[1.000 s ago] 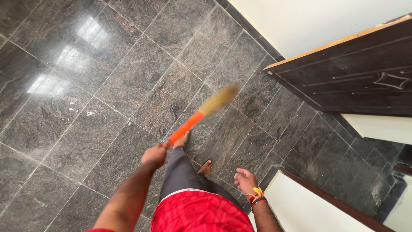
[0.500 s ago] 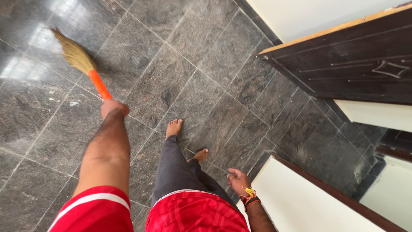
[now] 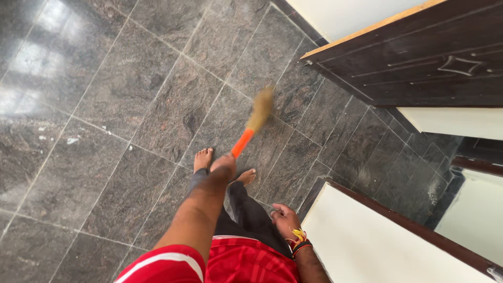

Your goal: The person sweeps a tiled floor using a traditional broom with an orange handle. They move systematically across the room, sweeping debris into a pile near a doorway.

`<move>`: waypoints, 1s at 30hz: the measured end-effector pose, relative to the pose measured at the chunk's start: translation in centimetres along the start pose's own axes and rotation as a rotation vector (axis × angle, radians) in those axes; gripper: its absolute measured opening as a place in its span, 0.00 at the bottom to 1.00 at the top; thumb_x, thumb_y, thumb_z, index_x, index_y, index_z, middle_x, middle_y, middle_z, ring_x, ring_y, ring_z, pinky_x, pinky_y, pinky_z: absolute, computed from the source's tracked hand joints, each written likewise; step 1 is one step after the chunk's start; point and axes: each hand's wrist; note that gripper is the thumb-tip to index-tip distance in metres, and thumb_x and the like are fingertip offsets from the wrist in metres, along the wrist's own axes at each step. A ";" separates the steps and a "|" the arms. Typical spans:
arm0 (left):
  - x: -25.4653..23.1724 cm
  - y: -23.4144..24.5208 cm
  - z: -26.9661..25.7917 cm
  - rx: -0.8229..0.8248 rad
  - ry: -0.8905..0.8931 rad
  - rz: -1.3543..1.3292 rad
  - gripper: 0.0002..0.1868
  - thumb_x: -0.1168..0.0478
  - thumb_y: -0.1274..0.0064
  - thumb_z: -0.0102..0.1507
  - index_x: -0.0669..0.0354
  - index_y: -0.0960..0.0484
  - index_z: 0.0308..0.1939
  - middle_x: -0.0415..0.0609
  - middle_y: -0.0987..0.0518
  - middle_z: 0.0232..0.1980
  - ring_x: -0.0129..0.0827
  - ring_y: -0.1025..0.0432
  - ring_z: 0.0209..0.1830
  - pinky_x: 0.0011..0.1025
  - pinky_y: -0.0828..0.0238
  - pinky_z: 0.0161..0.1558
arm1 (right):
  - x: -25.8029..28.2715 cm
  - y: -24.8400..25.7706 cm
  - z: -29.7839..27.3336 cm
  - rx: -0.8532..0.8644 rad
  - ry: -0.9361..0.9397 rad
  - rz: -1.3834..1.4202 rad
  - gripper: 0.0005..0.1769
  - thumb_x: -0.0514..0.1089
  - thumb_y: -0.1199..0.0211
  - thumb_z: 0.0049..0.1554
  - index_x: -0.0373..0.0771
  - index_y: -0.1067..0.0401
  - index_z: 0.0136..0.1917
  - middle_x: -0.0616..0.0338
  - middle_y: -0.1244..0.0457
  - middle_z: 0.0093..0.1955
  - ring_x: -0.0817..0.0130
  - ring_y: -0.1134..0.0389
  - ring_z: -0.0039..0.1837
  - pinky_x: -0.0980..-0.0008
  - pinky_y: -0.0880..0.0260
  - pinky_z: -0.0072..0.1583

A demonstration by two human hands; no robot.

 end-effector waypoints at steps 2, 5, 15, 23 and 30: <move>-1.6 0.5 -2.2 0.011 -0.061 0.002 0.18 0.58 0.62 0.71 0.58 0.30 0.64 0.60 0.21 0.57 0.55 0.24 0.58 0.49 0.23 0.54 | 0.4 0.5 0.0 -0.004 -0.003 0.009 0.23 0.40 0.38 0.55 0.32 0.27 0.64 0.57 0.29 0.41 0.72 0.30 0.40 0.72 0.29 0.45; -1.3 3.3 -5.8 0.023 -0.176 0.065 0.21 0.58 0.61 0.70 0.57 0.34 0.67 0.62 0.22 0.58 0.55 0.24 0.58 0.49 0.25 0.57 | -0.3 1.6 0.3 -0.035 -0.051 0.007 0.24 0.40 0.39 0.54 0.33 0.27 0.64 0.56 0.30 0.41 0.72 0.31 0.39 0.70 0.30 0.43; 6.7 8.4 -9.6 -0.229 0.280 -0.048 0.26 0.52 0.63 0.73 0.58 0.34 0.73 0.67 0.20 0.61 0.56 0.24 0.62 0.47 0.27 0.63 | -7.1 7.1 5.3 -0.082 -0.054 0.245 0.25 0.40 0.40 0.54 0.33 0.28 0.65 0.57 0.29 0.44 0.70 0.29 0.40 0.71 0.29 0.43; 1.4 11.0 -1.2 -0.351 0.593 -0.259 0.35 0.59 0.44 0.58 0.66 0.35 0.68 0.66 0.24 0.63 0.54 0.28 0.64 0.43 0.30 0.62 | -12.4 13.2 3.3 -0.115 -0.257 0.350 0.26 0.42 0.41 0.56 0.34 0.29 0.67 0.55 0.30 0.47 0.69 0.28 0.44 0.69 0.29 0.45; -11.9 6.0 4.5 -0.132 0.313 0.055 0.40 0.57 0.50 0.65 0.61 0.50 0.78 0.67 0.27 0.65 0.55 0.29 0.66 0.45 0.30 0.63 | -17.3 14.7 0.8 -0.174 -0.448 0.525 0.26 0.41 0.43 0.56 0.35 0.29 0.68 0.54 0.29 0.48 0.66 0.28 0.45 0.66 0.28 0.46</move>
Point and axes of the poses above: each hand's wrist, its own z-axis towards the middle knuckle, its own y-axis out of the back of the hand, x = y × z
